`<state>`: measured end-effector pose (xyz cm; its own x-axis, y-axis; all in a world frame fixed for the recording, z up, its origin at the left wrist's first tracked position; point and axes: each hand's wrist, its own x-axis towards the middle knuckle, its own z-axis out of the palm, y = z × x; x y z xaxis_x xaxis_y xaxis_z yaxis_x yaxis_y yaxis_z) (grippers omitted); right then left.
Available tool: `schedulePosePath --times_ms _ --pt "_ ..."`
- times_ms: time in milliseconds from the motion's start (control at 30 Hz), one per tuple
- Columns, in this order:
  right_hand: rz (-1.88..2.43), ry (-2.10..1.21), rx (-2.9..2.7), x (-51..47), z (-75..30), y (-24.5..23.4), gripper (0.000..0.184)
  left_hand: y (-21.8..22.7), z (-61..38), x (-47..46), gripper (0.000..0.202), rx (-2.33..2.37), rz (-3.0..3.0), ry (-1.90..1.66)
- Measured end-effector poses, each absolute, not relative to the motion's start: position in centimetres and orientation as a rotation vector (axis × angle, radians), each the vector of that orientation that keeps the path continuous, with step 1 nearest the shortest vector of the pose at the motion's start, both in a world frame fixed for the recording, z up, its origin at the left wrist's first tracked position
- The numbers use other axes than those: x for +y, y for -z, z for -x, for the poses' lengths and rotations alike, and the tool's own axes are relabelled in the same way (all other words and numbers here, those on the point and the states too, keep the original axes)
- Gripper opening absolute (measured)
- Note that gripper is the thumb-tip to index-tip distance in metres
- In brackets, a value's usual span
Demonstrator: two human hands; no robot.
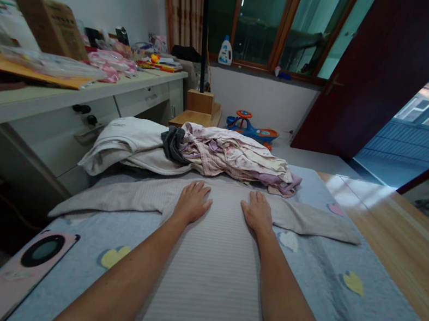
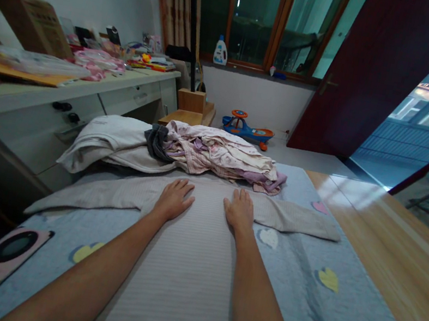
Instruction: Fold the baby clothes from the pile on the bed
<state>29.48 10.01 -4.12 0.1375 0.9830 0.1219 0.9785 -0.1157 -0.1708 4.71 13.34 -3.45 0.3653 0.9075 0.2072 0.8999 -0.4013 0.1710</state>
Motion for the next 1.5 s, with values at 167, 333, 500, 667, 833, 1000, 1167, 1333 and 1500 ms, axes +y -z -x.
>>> schedulePosePath --times_ms 167,333,500,667,833,1000,1167,1333,1500 --pt "2.185 -0.045 -1.927 10.2 -31.1 4.4 0.055 3.4 -4.7 13.3 0.045 1.683 -2.572 -0.431" --pt "2.222 -0.062 -1.885 10.2 -31.6 4.4 0.056 3.6 -4.7 13.3 0.045 1.693 -2.573 -0.438" --pt "2.371 -0.096 -1.811 10.4 -29.9 3.1 0.054 3.7 -4.8 13.4 0.046 1.703 -2.58 -0.429" --pt "2.254 -0.067 -1.96 10.4 -26.3 2.3 0.055 3.7 -4.8 13.4 0.045 1.713 -2.568 -0.426" --pt "2.097 -0.094 -2.064 9.7 -24.2 3.2 0.054 3.7 -4.8 13.4 0.047 1.706 -2.568 -0.43" --pt "2.083 -0.055 -2.056 9.5 -24.4 3.6 0.053 3.8 -4.7 13.4 0.051 1.719 -2.551 -0.415" --pt "2.09 -0.042 -2.052 9.6 -24.3 3.5 0.052 3.8 -5.0 13.4 0.053 1.82 -2.485 -0.363" --pt "2.08 -0.052 -2.051 9.5 -24.3 3.4 0.052 3.8 -5.4 13.5 0.061 1.888 -2.452 -0.324" --pt "2.084 -0.055 -2.047 9.6 -24.3 3.5 0.052 3.6 -5.2 13.6 0.063 1.89 -2.463 -0.279"
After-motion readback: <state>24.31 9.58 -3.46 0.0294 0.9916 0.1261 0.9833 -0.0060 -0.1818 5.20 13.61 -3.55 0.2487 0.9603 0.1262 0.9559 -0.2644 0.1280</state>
